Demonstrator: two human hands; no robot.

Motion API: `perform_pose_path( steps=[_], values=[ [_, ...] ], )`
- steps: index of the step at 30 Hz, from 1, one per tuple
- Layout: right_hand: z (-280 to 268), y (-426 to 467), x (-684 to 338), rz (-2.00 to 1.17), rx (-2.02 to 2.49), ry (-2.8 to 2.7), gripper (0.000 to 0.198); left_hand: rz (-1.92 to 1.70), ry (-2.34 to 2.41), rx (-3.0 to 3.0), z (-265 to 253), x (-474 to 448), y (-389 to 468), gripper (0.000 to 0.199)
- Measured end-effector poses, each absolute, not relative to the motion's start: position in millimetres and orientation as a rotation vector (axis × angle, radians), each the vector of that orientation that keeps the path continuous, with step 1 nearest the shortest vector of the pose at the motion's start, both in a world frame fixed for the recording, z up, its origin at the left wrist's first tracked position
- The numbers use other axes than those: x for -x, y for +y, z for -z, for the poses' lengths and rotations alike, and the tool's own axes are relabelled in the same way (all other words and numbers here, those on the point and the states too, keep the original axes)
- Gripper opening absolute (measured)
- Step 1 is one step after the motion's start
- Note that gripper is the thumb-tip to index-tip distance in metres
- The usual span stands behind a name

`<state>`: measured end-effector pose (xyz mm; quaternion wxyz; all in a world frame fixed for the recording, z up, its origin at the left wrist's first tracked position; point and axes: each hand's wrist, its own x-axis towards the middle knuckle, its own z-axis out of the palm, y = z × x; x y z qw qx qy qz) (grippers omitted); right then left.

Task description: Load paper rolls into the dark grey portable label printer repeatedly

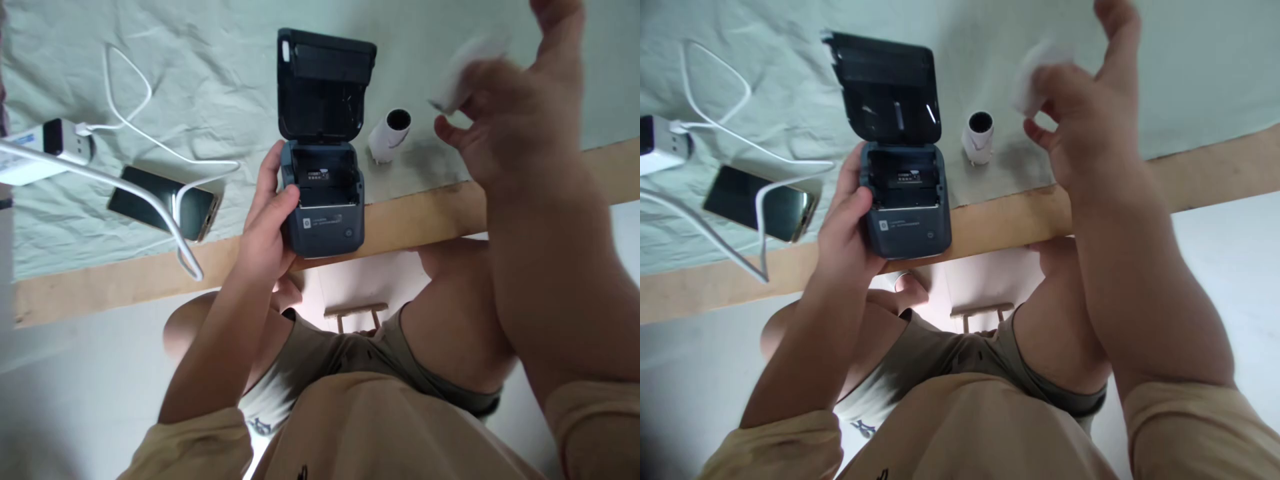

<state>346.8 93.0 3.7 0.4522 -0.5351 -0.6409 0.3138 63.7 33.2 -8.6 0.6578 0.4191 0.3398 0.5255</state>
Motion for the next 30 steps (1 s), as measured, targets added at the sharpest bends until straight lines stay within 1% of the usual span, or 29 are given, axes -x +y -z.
perform_pose_path(
  steps=[2, 3, 4, 5, 6, 7, 8, 10, 11, 13, 15, 17, 20, 21, 24, 25, 27, 30],
  values=[
    [-12, 96, -351, -1.19, 1.278, -1.268, 0.052, -1.185, 0.795, -0.936, 7, -64, 32, 0.04],
    [-18, 94, -347, -1.278, 1.265, -1.174, 0.049, -1.182, 0.807, -0.933, 6, -64, 32, 0.041],
    [-24, 90, -340, -1.25, 1.256, -1.16, 0.045, -1.181, 0.814, -0.936, 6, -64, 32, 0.041],
    [-31, 83, -330, -1.134, 1.259, -1.179, 0.043, -1.179, 0.817, -0.938, 5, -64, 32, 0.042],
    [-36, 75, -316, -0.948, 1.226, -1.267, 0.044, -1.172, 0.814, -0.941, 4, -63, 32, 0.042],
    [-39, 67, -300, -0.698, 1.161, -1.392, 0.043, -1.165, 0.808, -0.943, 4, -63, 31, 0.042],
    [-41, 59, -284, -0.542, 1.128, -1.578, 0.043, -1.158, 0.802, -0.944, 3, -63, 31, 0.042],
    [-41, 46, -254, -0.287, 1.007, -1.944, 0.046, -1.149, 0.801, -0.946, 1, -62, 31, 0.041],
    [-41, 43, -242, -0.217, 0.988, -2.05, 0.049, -1.148, 0.81, -0.949, 1, -62, 31, 0.041],
    [-40, 42, -225, -0.226, 1.067, -2.159, 0.054, -1.149, 0.845, -0.951, 1, -62, 31, 0.043],
    [-40, 46, -219, -0.319, 1.188, -2.196, 0.057, -1.165, 0.864, -0.939, 3, -62, 31, 0.045],
    [-41, 52, -219, -0.349, 1.232, -2.237, 0.052, -1.186, 0.849, -0.921, 5, -63, 31, 0.045],
    [-42, 56, -225, -0.305, 1.187, -2.316, 0.038, -1.182, 0.826, -0.916, 6, -62, 30, 0.044],
    [-42, 57, -227, -0.303, 1.165, -2.337, 0.039, -1.172, 0.831, -0.918, 6, -62, 29, 0.044],
    [-45, 54, -233, -0.328, 1.142, -2.37, 0.052, -1.154, 0.822, -0.922, 5, -61, 28, 0.047],
    [-46, 53, -234, -0.333, 1.159, -2.369, 0.052, -1.151, 0.809, -0.919, 4, -61, 28, 0.047],
    [-49, 50, -234, -0.309, 1.254, -2.317, 0.045, -1.152, 0.792, -0.914, 5, -60, 28, 0.045],
    [-49, 49, -234, -0.19, 1.362, -2.21, 0.034, -1.166, 0.806, -0.927, 6, -60, 28, 0.046]
  ],
)
